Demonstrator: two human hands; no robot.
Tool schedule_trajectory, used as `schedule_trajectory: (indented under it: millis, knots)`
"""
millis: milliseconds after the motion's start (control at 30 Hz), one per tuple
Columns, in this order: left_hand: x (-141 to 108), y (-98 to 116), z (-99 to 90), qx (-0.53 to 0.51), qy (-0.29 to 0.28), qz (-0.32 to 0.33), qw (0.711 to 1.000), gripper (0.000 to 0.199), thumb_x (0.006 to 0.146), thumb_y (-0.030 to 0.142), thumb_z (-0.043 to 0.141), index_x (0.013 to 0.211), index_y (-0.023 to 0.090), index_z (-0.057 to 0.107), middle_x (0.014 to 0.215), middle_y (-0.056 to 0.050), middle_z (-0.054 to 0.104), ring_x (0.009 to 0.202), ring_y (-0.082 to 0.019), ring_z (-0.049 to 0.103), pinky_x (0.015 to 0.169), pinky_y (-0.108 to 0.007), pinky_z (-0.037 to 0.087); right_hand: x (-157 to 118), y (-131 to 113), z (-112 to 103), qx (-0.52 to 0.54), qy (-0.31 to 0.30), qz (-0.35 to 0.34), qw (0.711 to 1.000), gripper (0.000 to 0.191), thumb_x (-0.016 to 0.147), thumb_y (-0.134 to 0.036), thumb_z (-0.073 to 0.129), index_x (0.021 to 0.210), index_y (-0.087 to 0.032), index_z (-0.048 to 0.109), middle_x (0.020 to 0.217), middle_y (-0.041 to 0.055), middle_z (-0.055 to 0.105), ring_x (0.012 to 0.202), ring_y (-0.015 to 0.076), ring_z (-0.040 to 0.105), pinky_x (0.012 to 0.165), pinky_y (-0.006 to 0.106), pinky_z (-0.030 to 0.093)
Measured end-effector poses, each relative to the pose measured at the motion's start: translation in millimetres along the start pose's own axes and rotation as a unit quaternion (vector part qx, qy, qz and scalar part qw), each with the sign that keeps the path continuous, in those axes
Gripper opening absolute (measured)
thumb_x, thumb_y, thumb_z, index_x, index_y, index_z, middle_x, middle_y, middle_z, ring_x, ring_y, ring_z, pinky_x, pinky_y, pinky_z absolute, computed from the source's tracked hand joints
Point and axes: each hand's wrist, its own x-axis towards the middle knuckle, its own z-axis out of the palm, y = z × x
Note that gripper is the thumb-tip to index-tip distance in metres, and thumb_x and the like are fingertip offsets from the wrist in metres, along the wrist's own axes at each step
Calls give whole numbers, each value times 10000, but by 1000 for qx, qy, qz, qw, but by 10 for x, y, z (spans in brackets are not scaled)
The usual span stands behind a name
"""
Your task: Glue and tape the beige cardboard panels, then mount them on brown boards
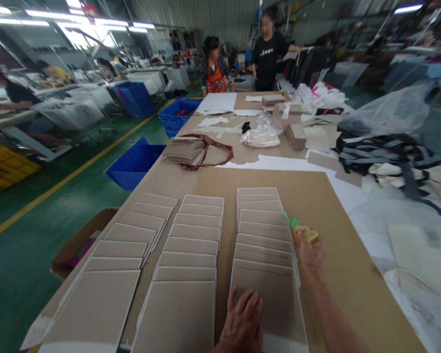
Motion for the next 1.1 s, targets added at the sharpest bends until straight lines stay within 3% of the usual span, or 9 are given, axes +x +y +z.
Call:
schedule_trajectory:
  millis: [233, 567, 900, 1000, 1100]
  knots:
    - [-26, -12, 27, 16, -6, 10, 1000, 500, 805, 333, 512, 1293, 230, 534, 1267, -56, 602, 1218, -245, 452, 1188, -522, -35, -81, -135, 32, -75, -10, -25, 997, 533, 668, -632, 584, 958, -184, 568, 814, 72, 620, 685, 228, 545, 655, 355, 433]
    - [-36, 13, 33, -16, -4, -14, 1000, 478, 855, 440, 495, 1288, 240, 532, 1258, -30, 622, 1193, -224, 487, 1195, -498, -77, -443, -324, 408, -78, -82, -43, 993, 531, 693, -616, 573, 1006, -187, 578, 863, 90, 659, 746, 250, 590, 671, 343, 426]
    - [-44, -1, 48, -19, 5, -13, 1000, 481, 852, 432, 494, 1291, 237, 527, 1220, -40, 645, 1174, -228, 508, 1194, -504, -84, -786, -563, 617, -83, -135, -63, 985, 470, 710, -606, 548, 964, -212, 572, 776, 70, 664, 705, 260, 599, 643, 330, 402]
    - [-31, 0, 33, -13, 5, -10, 1000, 477, 858, 436, 486, 1290, 237, 531, 1231, -37, 641, 1170, -225, 505, 1195, -504, -79, -838, -580, 681, -60, -145, -54, 986, 455, 709, -599, 570, 959, -218, 575, 765, 52, 656, 706, 246, 595, 642, 321, 410]
    - [-10, -8, 32, -1, 25, -2, 1000, 439, 863, 435, 480, 1247, 240, 568, 1196, -32, 657, 1134, -216, 519, 1194, -500, -82, -863, -564, 713, 59, -166, -2, 984, 474, 663, -573, 646, 953, -204, 577, 690, 11, 624, 596, 198, 560, 569, 296, 419]
